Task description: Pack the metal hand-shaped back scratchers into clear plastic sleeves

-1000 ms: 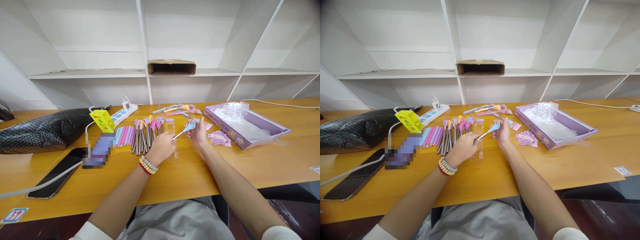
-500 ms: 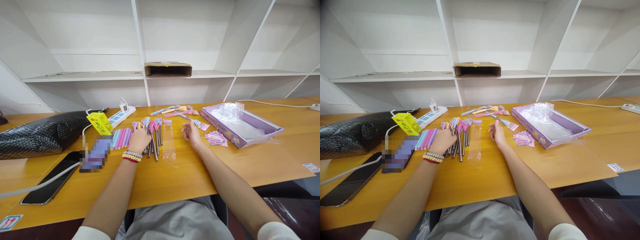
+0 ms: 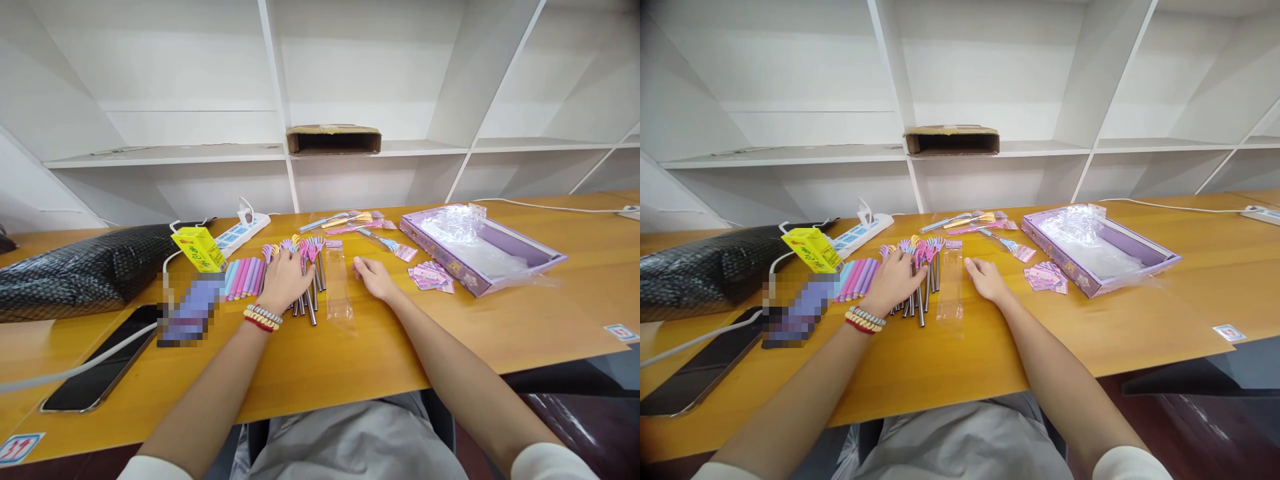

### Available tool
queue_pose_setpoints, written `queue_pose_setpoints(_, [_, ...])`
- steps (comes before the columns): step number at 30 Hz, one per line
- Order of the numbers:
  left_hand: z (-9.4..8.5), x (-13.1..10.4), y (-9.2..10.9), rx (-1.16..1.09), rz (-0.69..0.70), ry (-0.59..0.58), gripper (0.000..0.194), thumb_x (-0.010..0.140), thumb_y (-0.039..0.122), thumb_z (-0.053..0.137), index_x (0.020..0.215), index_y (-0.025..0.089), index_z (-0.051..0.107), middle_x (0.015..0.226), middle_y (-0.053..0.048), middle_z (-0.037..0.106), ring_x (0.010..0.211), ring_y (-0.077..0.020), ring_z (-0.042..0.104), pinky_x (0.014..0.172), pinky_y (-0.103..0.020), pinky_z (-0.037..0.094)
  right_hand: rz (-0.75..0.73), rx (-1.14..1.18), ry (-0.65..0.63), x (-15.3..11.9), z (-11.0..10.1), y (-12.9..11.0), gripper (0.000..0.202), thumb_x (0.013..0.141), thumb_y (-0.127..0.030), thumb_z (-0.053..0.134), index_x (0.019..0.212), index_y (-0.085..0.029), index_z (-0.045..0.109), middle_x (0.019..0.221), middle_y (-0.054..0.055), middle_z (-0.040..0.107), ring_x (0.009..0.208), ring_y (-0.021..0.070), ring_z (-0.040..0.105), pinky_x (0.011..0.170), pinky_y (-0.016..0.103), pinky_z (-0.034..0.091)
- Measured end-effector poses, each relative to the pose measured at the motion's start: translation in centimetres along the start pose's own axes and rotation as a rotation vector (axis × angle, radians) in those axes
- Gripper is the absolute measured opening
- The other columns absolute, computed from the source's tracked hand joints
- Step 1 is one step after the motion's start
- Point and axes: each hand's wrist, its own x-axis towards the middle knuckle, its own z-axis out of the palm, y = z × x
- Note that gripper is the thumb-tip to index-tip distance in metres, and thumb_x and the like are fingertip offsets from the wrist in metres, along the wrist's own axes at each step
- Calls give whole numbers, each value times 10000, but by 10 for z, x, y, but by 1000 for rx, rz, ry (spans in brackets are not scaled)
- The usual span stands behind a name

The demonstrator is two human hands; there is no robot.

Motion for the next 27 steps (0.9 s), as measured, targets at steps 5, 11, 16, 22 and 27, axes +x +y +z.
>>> queue_pose_setpoints(5, [14, -8, -3, -123, 134, 86, 365, 853, 409, 406, 1043, 147, 574, 1020, -122, 560, 1032, -263, 506, 915, -404, 402, -15, -149, -74, -2, -2, -6, 543, 869, -602, 268, 712, -160, 542, 638, -3, 546, 606, 117, 481, 589, 239, 324])
queue_pose_setpoints(11, [19, -24, 10, -152, 295, 15, 472, 858, 472, 395, 1176, 150, 531, 1232, -148, 494, 1158, -289, 444, 970, -452, 365, -15, -243, -96, -1, 0, -4, 496, 867, -570, 332, 707, -162, 563, 659, 7, 583, 613, 111, 488, 591, 230, 330])
queue_pose_setpoints(16, [26, -31, 19, -131, 325, -21, 521, 873, 498, 349, 1183, 126, 541, 1294, -183, 466, 1237, -310, 387, 1018, -474, 312, -15, -308, -127, 1, 2, 2, 377, 840, -501, 445, 825, -177, 639, 742, 21, 646, 647, 121, 523, 605, 232, 345])
queue_pose_setpoints(22, [31, -31, 15, -128, 297, -67, 556, 870, 526, 338, 1174, 113, 551, 1321, -201, 446, 1261, -320, 366, 1038, -488, 280, -16, -325, -147, 1, 2, 2, 351, 832, -484, 469, 834, -182, 648, 751, 27, 658, 654, 125, 541, 613, 231, 360])
queue_pose_setpoints(27, [28, -29, 16, -108, 301, -85, 522, 880, 504, 327, 1131, 116, 569, 1295, -186, 472, 1261, -302, 365, 1062, -486, 235, -19, -331, -154, 1, 2, 1, 334, 827, -476, 480, 829, -186, 646, 747, 23, 656, 653, 123, 541, 609, 228, 360])
